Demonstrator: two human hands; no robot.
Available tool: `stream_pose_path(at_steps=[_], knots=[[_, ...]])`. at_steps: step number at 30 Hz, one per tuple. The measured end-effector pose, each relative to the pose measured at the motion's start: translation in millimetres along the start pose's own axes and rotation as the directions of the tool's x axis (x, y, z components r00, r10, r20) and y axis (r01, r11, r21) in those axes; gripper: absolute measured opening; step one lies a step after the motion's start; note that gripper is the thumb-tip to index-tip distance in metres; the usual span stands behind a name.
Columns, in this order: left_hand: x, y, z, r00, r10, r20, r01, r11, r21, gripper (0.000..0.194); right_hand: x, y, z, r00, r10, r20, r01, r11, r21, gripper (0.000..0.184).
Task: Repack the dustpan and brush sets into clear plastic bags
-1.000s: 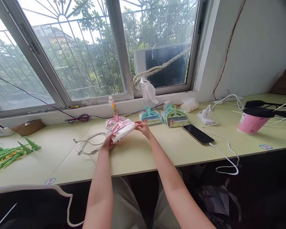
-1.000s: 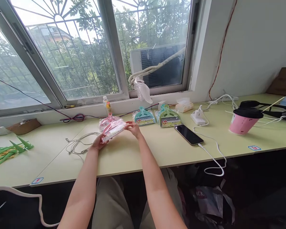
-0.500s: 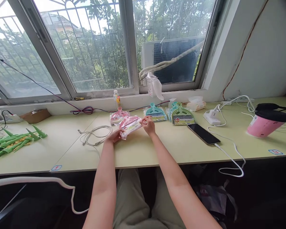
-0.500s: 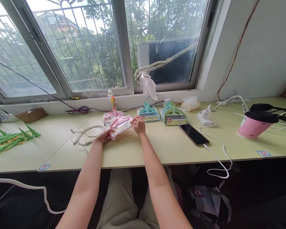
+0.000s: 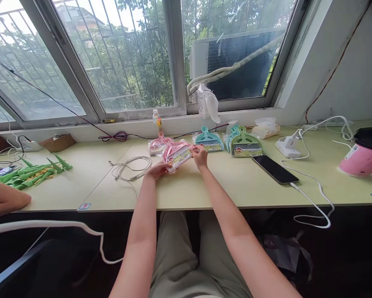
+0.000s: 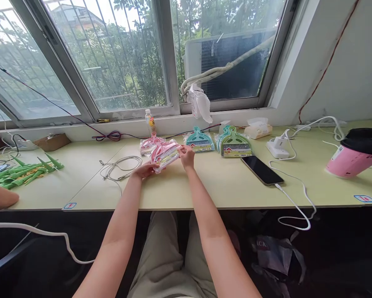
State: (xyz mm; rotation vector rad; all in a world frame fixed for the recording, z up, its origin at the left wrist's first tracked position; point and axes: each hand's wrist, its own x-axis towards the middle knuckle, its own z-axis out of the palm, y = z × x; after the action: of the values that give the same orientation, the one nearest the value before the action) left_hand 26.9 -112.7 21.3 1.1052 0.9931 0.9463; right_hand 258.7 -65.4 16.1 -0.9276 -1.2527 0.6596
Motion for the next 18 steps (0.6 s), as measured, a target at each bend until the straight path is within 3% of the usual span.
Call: stream_pose_path(at_steps=[3,9,11,14,16,18], knots=[[0,1,1.3,1.000,0.000,-0.018,0.001,0.999,0.043,0.038,-2,-1,-1,1.000,-0.028,-0.003,0.028,0.998,-0.053,0.013],[1,1,2.2,0.999,-0.001,-0.053,0.004,0.998,0.064,0.037,-5,-3,-2,1.000,-0.020,-0.022,0.021,0.999,0.042,0.009],[1,1,1.6,0.999,-0.001,-0.041,0.003,0.998,0.058,0.036,-5,-3,-2,1.000,-0.007,-0.009,0.008,0.999,0.044,0.016],[-1,1,-0.1,0.999,-0.008,-0.045,0.010,0.999,0.050,0.038,-1,1,-1,0.988,0.148,0.049,-0.154,0.980,0.126,0.043],[-1,1,-1.6,0.998,-0.015,-0.061,0.017,0.999,0.043,0.038,3,5,-1,0.938,0.310,0.158,-0.338,0.918,0.209,0.039],[-1,1,-2.7,0.998,-0.029,-0.061,0.032,0.999,0.041,0.037,6,9,-1,0.864,0.416,0.283,-0.487,0.833,0.263,0.023]])
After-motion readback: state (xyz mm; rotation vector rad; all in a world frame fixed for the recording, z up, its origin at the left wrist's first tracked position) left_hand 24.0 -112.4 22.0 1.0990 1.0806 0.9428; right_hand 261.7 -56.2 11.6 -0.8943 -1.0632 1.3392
